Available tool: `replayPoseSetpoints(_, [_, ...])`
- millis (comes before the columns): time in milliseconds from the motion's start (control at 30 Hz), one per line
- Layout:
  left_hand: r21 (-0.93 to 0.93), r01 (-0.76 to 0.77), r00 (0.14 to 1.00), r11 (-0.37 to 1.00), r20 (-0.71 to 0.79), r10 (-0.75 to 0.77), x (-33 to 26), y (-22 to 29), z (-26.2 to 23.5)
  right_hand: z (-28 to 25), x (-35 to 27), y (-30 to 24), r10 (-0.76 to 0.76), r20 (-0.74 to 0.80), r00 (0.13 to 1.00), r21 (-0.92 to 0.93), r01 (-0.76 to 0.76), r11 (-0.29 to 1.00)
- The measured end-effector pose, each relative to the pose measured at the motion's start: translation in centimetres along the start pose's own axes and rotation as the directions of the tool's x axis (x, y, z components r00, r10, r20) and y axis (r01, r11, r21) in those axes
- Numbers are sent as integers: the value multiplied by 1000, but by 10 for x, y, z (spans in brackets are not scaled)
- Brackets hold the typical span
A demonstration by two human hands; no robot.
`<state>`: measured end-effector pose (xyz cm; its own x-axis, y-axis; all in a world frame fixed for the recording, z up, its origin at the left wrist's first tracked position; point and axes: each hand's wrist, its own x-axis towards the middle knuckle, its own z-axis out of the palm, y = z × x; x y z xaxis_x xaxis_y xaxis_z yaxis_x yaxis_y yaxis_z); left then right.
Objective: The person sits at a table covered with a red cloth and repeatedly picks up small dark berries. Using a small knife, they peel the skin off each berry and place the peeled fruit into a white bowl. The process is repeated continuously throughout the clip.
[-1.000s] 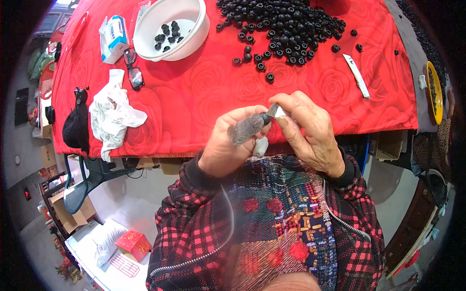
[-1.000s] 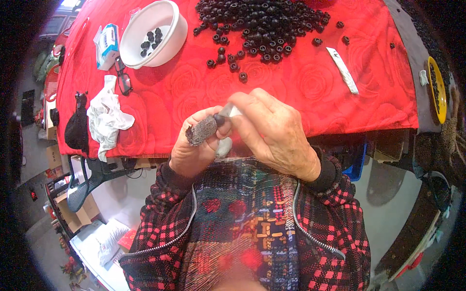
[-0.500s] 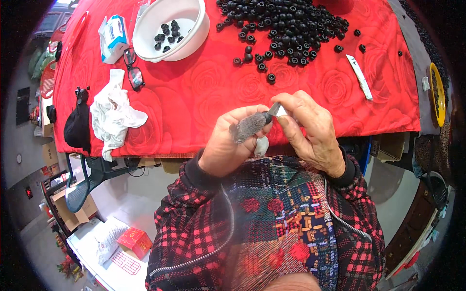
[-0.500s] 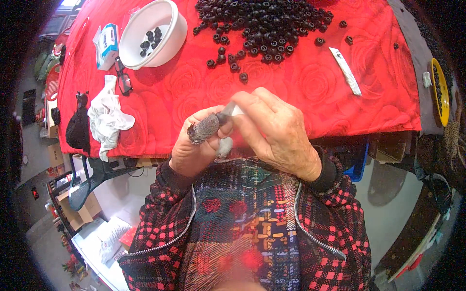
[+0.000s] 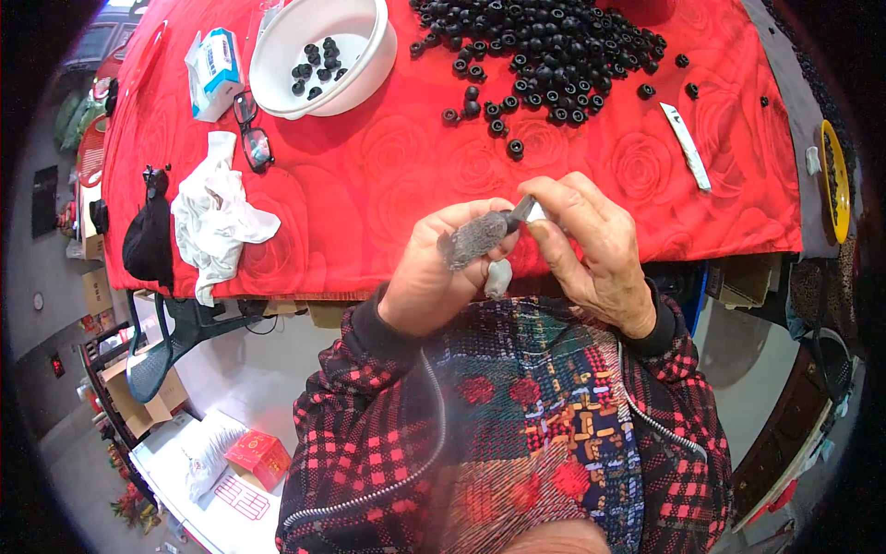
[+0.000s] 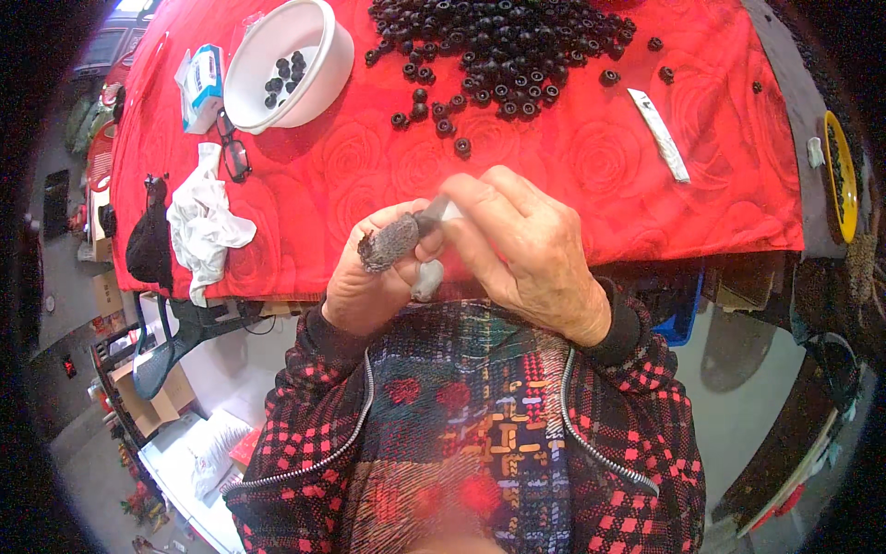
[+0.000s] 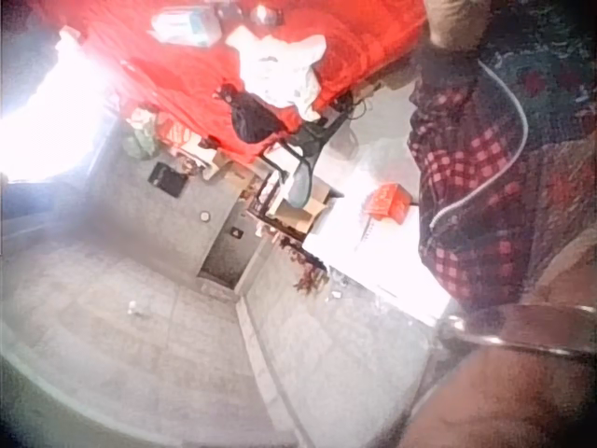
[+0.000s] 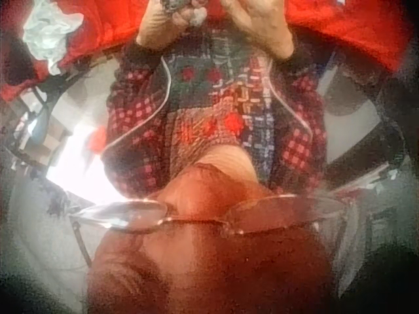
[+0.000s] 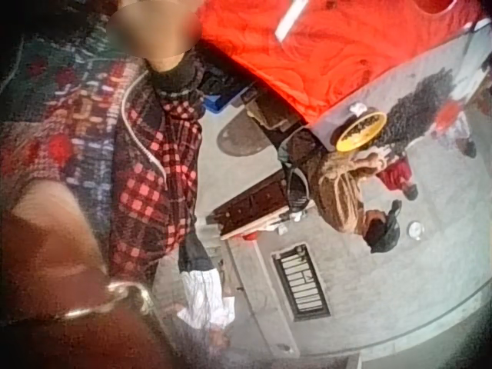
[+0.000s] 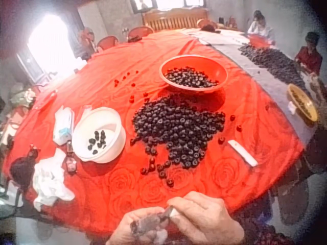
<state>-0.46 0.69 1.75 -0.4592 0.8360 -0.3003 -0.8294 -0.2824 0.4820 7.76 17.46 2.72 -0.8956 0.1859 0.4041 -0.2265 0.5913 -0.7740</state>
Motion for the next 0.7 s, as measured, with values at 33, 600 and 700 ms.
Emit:
replayPoseSetpoints(33, [2, 6, 1000, 1000, -1, -6, 1, 0, -1, 1, 0, 1, 0, -5, 1000, 3, 0, 1000])
replayPoseSetpoints(600, [62, -3, 996, 998, -84, 8, 5, -1, -4, -5, -4, 8, -62, 148, 987, 25, 59, 998])
replayPoseSetpoints(700, [25, -6, 999, 1000, 38, 5, 6, -2, -12, -16, -2, 5, -18, 231, 973, 231, -37, 972])
